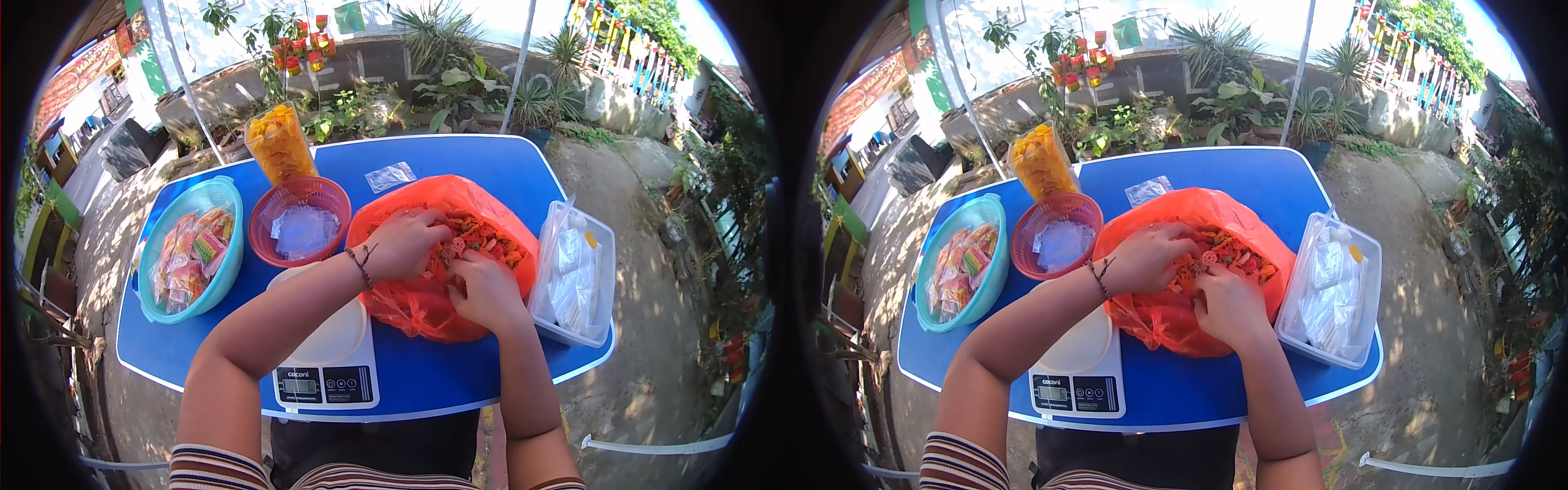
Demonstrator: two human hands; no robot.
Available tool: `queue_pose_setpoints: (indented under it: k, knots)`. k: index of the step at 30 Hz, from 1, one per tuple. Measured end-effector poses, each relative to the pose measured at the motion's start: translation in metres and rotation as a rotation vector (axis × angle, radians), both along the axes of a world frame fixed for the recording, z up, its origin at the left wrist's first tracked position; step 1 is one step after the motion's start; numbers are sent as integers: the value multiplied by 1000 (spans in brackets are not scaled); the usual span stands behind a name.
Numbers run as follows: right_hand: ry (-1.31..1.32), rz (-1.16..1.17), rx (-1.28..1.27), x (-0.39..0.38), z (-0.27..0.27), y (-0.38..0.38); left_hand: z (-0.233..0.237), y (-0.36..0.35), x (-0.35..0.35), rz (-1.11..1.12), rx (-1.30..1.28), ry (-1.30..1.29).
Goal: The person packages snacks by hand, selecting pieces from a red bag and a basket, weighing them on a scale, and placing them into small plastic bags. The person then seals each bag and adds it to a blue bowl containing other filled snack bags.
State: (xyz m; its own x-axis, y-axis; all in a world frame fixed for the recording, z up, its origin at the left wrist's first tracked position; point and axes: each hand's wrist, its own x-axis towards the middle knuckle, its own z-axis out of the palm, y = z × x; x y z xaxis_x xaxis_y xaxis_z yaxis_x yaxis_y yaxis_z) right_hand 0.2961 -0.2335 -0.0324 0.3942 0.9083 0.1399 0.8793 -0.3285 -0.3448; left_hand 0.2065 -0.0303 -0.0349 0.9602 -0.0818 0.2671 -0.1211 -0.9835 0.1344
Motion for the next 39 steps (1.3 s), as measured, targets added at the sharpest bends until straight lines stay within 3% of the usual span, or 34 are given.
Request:
queue_pose_setpoints:
  k: [2, 5, 8, 14, 17, 20, 23, 26, 29, 32, 35, 39]
  knots:
    - [-81, -102, -32, -2, -3, 1, 2, -13, -6, -58, -136, 106]
    - [-206, -254, -142, -7, 2, 3, -7, -11, -9, -36, 69, 87]
    - [-253, -263, -178, -7, 5, 3, 10, -8, -12, 81, 95, 200]
    - [-306, -322, -145, -6, 0, 4, 8, -9, -3, 233, 257, 167]
    - [-281, -362, -175, -2, -5, 8, -1, -7, 5, 173, 250, 94]
    - [-299, -379, -48, 4, -10, 5, -18, -9, 9, -56, 168, -36]
    - [-146, -476, -48, 13, -11, 11, -17, -25, 0, -173, -9, 103]
    - [-162, -540, 36, 14, -15, 12, -15, -19, -4, -121, 101, 54]
    - [-293, -486, 158, 15, -26, 13, -5, -13, -2, -4, 256, 141]
    - [-307, -342, 90, 3, -11, 11, -17, -6, -2, 18, 276, -8]
    - [-284, -160, 78, 2, -21, 12, -12, -8, -5, 58, 260, 41]
    - [-248, -151, 45, 1, -26, 12, -4, -13, -8, 111, 238, 139]
